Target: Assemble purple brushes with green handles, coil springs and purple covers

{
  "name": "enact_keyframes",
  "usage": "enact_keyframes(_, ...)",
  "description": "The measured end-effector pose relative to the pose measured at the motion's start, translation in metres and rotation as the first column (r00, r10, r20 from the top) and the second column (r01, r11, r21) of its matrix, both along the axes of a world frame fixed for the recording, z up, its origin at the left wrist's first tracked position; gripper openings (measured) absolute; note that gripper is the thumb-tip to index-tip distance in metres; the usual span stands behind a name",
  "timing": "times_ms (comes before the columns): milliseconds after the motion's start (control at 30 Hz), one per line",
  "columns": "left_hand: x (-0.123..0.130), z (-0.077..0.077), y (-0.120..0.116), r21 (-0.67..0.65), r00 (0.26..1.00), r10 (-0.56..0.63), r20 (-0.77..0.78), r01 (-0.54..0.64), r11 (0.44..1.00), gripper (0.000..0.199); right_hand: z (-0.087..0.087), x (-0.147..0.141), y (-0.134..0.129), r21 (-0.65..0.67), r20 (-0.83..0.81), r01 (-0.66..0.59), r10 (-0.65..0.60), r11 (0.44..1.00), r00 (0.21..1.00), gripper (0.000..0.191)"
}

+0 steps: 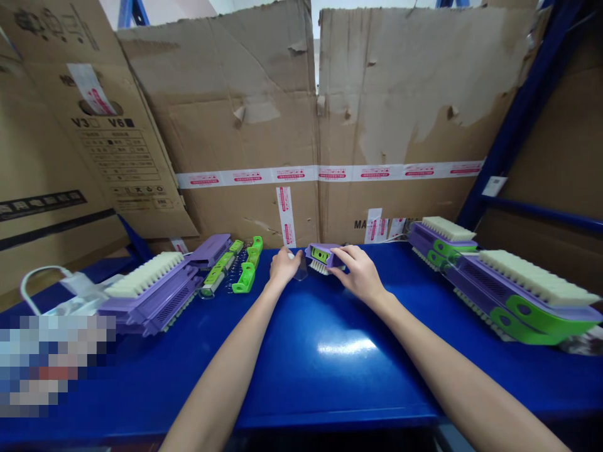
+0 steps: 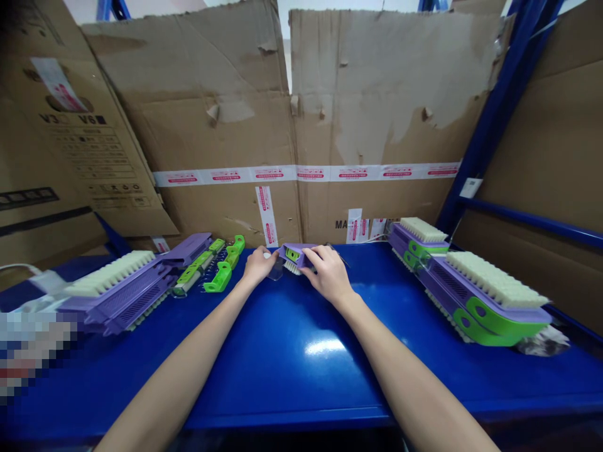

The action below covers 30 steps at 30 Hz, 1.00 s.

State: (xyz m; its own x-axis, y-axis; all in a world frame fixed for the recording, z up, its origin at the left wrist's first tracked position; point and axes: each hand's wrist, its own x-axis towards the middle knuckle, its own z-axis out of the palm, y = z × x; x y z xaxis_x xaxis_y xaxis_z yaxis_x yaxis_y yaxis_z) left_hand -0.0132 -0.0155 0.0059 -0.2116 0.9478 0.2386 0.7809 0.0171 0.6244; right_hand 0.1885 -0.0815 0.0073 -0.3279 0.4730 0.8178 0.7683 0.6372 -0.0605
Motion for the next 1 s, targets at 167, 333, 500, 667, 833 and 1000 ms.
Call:
enact_keyframes(167,0.0,0.009,-0.009,-0.012,0.989,0.02,-0.147,-0.022,1.0,0.037,0.002,-0.006,-0.005,0.048,0.131,0.069,-0.075,0.996,0.988,0.031)
enact_keyframes(333,-0.001,0.013,-0.016,0.078,0.966,0.052,-0.253,-0.033,0.996,0.034,0.002,-0.013,-0.007,0.025,0.149,0.163,-0.165,0.986,0.975,0.033)
enact_keyframes(500,-0.003,0.014,-0.017,0.172,0.959,0.082,-0.271,-0.036,0.984,0.031,0.003,-0.01,-0.006,0.011,0.04,0.257,-0.257,0.966,0.966,0.052)
enact_keyframes(667,0.005,0.021,-0.024,0.32,0.976,0.049,-0.21,0.022,0.947,0.027,0.005,-0.005,-0.004,-0.057,-0.108,0.295,-0.3,0.954,0.948,0.061)
enact_keyframes(833,0.031,0.029,-0.035,0.268,0.974,-0.224,-0.02,0.221,0.938,0.045,0.002,-0.012,-0.005,-0.066,-0.08,0.311,-0.316,0.948,0.945,0.061)
enact_keyframes(1000,0.045,0.032,-0.042,0.149,0.947,-0.311,0.086,0.296,0.943,0.062,-0.002,-0.014,-0.005,-0.075,-0.045,0.313,-0.317,0.947,0.947,0.061)
